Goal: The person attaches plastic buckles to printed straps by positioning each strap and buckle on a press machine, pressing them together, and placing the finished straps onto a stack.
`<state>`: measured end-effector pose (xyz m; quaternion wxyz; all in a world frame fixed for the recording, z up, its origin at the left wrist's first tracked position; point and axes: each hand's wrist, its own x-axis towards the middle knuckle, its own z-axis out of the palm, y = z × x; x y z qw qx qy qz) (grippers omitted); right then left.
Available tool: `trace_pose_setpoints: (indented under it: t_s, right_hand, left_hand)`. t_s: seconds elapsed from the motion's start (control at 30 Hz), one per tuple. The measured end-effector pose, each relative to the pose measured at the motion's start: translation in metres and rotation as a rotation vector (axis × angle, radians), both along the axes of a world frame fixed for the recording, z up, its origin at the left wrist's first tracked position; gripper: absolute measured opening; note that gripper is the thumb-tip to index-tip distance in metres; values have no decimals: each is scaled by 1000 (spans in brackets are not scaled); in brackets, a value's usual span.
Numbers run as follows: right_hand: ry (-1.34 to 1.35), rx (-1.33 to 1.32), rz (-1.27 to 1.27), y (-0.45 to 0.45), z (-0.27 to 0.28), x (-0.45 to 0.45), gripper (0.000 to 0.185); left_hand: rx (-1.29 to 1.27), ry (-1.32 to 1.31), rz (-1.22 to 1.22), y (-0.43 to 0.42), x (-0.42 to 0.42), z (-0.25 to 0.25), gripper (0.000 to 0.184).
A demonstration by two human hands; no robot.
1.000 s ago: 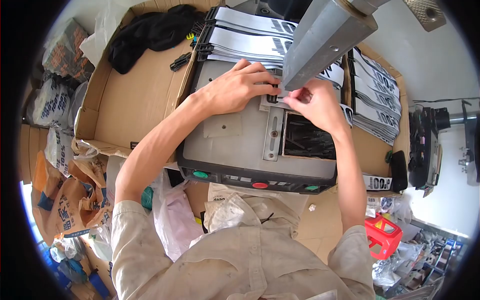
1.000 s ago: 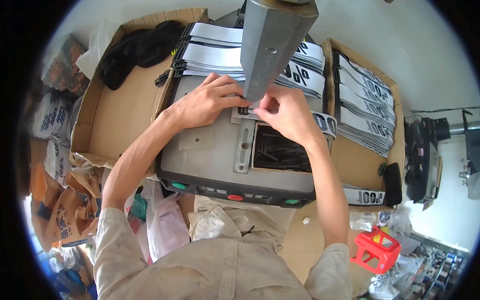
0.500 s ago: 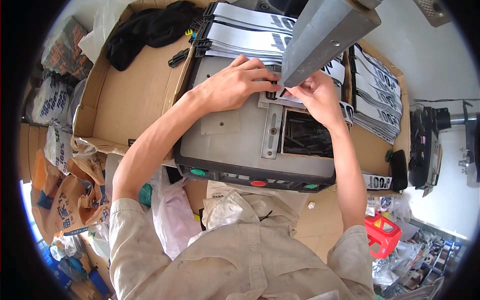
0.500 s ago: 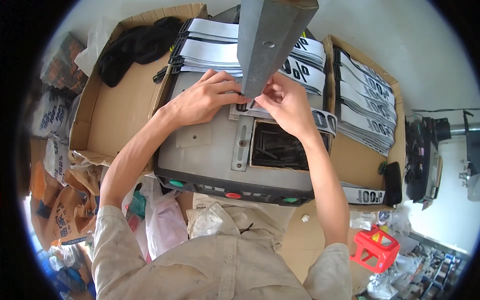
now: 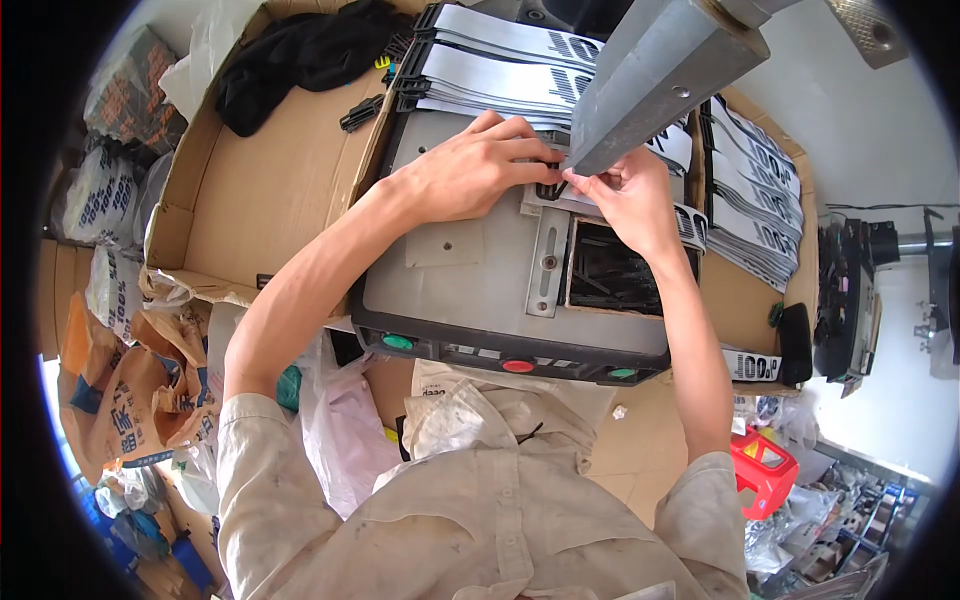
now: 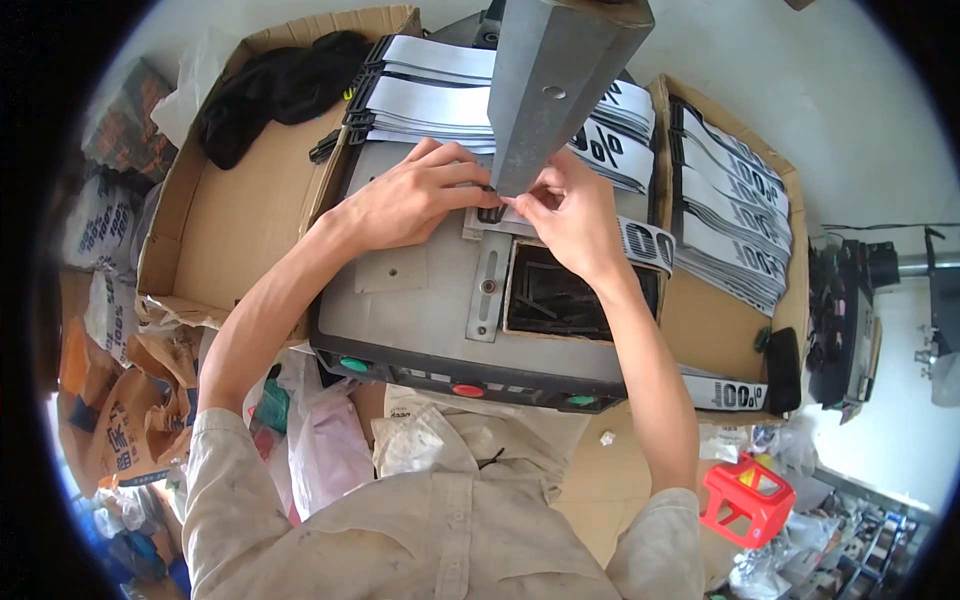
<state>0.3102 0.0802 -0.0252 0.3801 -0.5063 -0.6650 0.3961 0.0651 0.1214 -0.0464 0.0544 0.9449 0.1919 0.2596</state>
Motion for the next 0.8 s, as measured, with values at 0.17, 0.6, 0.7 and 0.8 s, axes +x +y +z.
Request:
trace_pose_setpoints:
  t_s: [0.17, 0.6, 0.7, 0.8]
  right_hand:
    - [-32, 63, -10, -1, -1, -5, 33]
    - [-338, 270, 209, 6, 5, -7, 49]
    - [-339, 286, 221, 7, 14, -8, 46]
    - [-421, 317, 224, 7, 10, 14, 42]
  left_hand:
    - [-8, -4, -2, -1, 0, 2, 37]
    - [-22, -56, -12, -2, -3, 9, 47]
    - [16, -20, -32, -5, -1, 10, 62]
    - [-60, 166, 57, -8, 5, 13, 66]
